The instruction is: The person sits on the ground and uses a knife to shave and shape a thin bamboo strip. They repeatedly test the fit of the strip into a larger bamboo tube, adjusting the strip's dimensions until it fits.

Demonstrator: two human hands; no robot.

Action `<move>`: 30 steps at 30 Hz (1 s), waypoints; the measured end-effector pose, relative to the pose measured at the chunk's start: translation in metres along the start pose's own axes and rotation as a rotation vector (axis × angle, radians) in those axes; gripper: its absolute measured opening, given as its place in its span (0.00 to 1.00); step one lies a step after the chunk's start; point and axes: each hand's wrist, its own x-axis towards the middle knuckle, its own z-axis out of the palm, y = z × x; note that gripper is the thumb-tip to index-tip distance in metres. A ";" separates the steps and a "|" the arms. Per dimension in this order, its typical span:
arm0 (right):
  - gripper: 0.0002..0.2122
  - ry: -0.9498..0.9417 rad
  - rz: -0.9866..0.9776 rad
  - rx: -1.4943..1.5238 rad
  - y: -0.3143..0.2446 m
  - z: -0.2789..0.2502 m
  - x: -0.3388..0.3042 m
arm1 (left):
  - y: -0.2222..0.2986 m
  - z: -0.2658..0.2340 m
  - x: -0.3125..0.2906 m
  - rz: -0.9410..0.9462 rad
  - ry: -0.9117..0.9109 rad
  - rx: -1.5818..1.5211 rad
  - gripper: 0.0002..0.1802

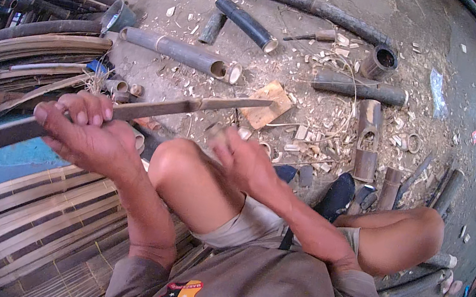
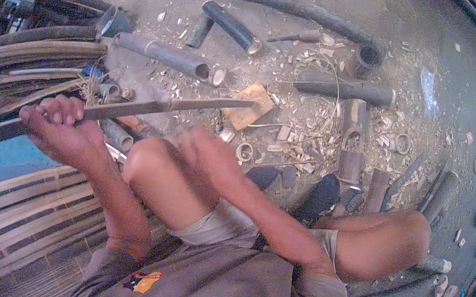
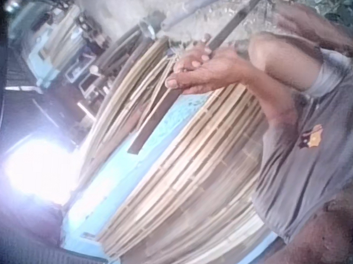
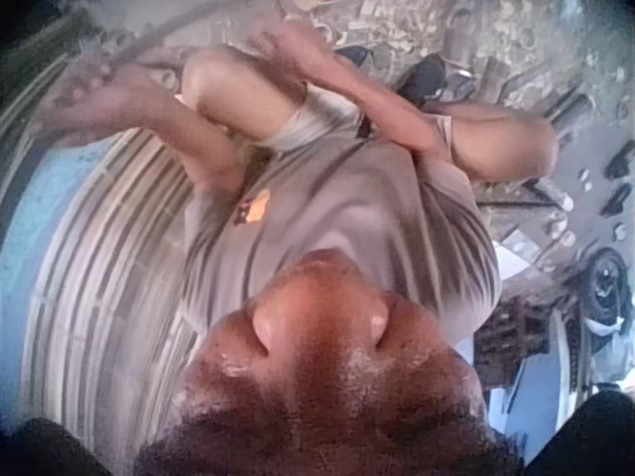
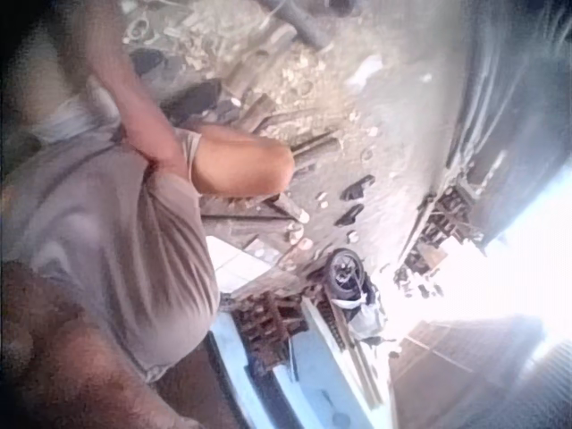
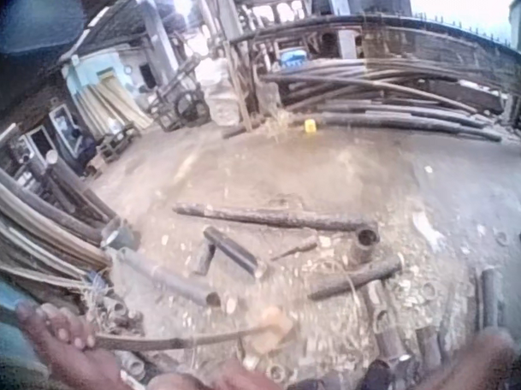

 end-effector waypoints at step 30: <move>0.16 -0.015 0.036 -0.267 0.102 0.023 0.020 | -0.021 -0.027 0.026 -0.002 0.027 0.016 0.23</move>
